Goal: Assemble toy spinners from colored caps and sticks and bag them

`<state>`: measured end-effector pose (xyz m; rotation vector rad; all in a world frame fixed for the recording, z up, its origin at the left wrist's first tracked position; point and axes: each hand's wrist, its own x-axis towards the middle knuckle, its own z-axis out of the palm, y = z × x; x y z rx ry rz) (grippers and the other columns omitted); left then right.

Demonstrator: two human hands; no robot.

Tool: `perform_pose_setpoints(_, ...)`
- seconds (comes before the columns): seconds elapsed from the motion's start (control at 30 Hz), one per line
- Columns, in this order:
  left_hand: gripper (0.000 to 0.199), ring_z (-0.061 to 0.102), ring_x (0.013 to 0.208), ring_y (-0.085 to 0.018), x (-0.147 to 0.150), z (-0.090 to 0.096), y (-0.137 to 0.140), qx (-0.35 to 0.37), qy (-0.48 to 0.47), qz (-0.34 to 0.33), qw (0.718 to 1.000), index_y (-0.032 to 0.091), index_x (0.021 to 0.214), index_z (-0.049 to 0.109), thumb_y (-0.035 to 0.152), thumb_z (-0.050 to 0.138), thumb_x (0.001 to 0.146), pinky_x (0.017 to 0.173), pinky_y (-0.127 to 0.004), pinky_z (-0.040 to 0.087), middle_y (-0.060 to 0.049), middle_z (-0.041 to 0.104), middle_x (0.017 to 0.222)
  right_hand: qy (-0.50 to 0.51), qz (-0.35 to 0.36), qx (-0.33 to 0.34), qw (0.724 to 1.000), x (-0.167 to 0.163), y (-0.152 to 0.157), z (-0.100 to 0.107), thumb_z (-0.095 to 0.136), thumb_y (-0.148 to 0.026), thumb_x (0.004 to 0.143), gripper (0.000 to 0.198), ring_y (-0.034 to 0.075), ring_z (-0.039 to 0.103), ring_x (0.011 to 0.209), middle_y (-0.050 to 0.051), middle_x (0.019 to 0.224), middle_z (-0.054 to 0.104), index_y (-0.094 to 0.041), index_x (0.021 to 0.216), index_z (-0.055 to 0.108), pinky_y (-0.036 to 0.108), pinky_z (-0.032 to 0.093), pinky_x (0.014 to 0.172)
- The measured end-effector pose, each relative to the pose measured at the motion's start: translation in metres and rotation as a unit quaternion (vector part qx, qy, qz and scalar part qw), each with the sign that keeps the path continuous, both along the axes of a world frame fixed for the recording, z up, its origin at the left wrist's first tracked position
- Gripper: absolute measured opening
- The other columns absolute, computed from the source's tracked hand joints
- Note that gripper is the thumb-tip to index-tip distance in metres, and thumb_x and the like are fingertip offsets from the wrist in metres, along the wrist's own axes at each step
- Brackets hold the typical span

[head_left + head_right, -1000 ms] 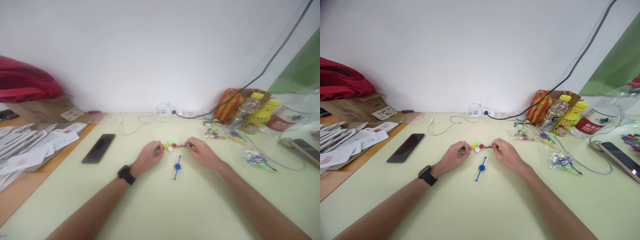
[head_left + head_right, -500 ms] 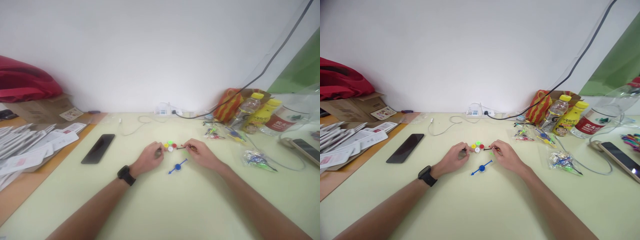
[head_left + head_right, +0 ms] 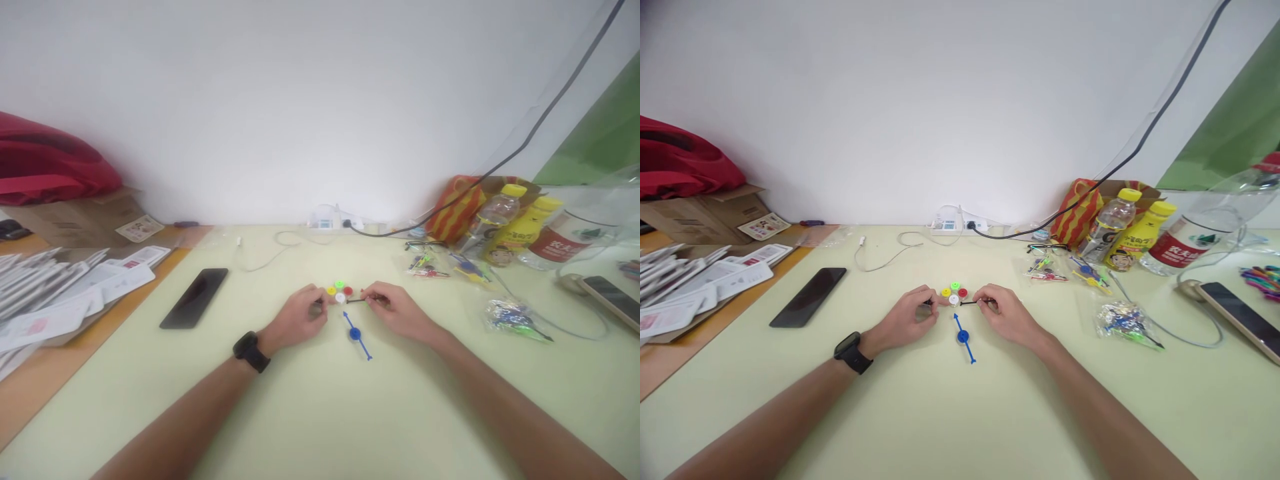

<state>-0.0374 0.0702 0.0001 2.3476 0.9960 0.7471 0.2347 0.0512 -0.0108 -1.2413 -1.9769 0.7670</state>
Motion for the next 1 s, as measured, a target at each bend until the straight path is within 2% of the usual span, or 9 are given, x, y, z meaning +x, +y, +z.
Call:
perform_pose_setpoints(0.17, 0.011, 0.063, 0.085, -0.02, 0.0, -0.002, 0.0, 0.019, 0.012, 0.0, 1.0, 0.024, 0.083, 0.054, 0.012, 0.055, 0.083, 0.08, -0.034, 0.051, -0.003, 0.064, 0.09, -0.003, 0.0, 0.008, 1.0, -0.002, 0.0, -0.001, 0.052, -0.023, 0.094, 0.021, 0.021, 0.065, 0.083, 0.006, 0.1, 0.074, -0.022, 0.102, 0.071, 0.034, 0.049, 0.072)
perform_pose_setpoints(0.27, 0.011, 0.064, 0.087, -0.02, 0.0, -0.003, 0.001, 0.013, -0.002, 0.007, 1.0, 0.024, 0.083, 0.053, 0.013, 0.055, 0.084, 0.081, -0.034, 0.051, -0.003, 0.065, 0.092, -0.002, -0.002, 0.006, 1.0, -0.002, 0.0, 0.0, 0.052, -0.022, 0.093, 0.022, 0.021, 0.065, 0.082, 0.006, 0.099, 0.074, -0.022, 0.102, 0.071, 0.033, 0.048, 0.07)
perform_pose_setpoints(0.43, 0.011, 0.066, 0.092, -0.021, 0.001, -0.005, 0.004, 0.016, -0.019, 0.071, 0.997, 0.024, 0.082, 0.05, 0.02, 0.056, 0.09, 0.083, -0.035, 0.05, -0.002, 0.071, 0.095, 0.027, -0.037, 0.001, 0.999, 0.003, 0.001, 0.007, 0.053, -0.023, 0.091, 0.02, 0.021, 0.066, 0.082, 0.006, 0.095, 0.074, -0.021, 0.099, 0.072, 0.032, 0.049, 0.07)
perform_pose_setpoints(0.6, 0.011, 0.067, 0.091, -0.021, 0.002, -0.009, 0.007, 0.022, -0.015, 0.119, 0.993, 0.024, 0.083, 0.05, 0.025, 0.059, 0.091, 0.082, -0.035, 0.05, -0.001, 0.073, 0.099, 0.005, -0.094, 0.012, 0.995, 0.007, 0.004, 0.008, 0.056, -0.021, 0.087, 0.017, 0.02, 0.065, 0.079, 0.004, 0.089, 0.074, -0.02, 0.09, 0.073, 0.031, 0.047, 0.068)
perform_pose_setpoints(0.8, 0.011, 0.068, 0.092, -0.022, 0.001, -0.012, 0.008, 0.004, -0.014, 0.114, 0.993, 0.024, 0.083, 0.051, 0.027, 0.058, 0.092, 0.08, -0.035, 0.052, -0.002, 0.073, 0.094, 0.01, -0.087, 0.0, 0.996, 0.003, 0.004, 0.005, 0.055, -0.02, 0.086, 0.022, 0.022, 0.068, 0.087, 0.005, 0.095, 0.076, -0.02, 0.094, 0.075, 0.032, 0.05, 0.072)
perform_pose_setpoints(1.0, 0.013, 0.068, 0.093, -0.023, 0.001, -0.013, 0.008, 0.001, -0.005, 0.113, 0.994, 0.024, 0.085, 0.05, 0.03, 0.058, 0.093, 0.081, -0.036, 0.051, -0.002, 0.072, 0.096, 0.016, -0.082, 0.0, 0.997, 0.002, 0.004, 0.005, 0.055, -0.02, 0.086, 0.021, 0.021, 0.068, 0.085, 0.005, 0.095, 0.076, -0.02, 0.092, 0.075, 0.032, 0.05, 0.072)
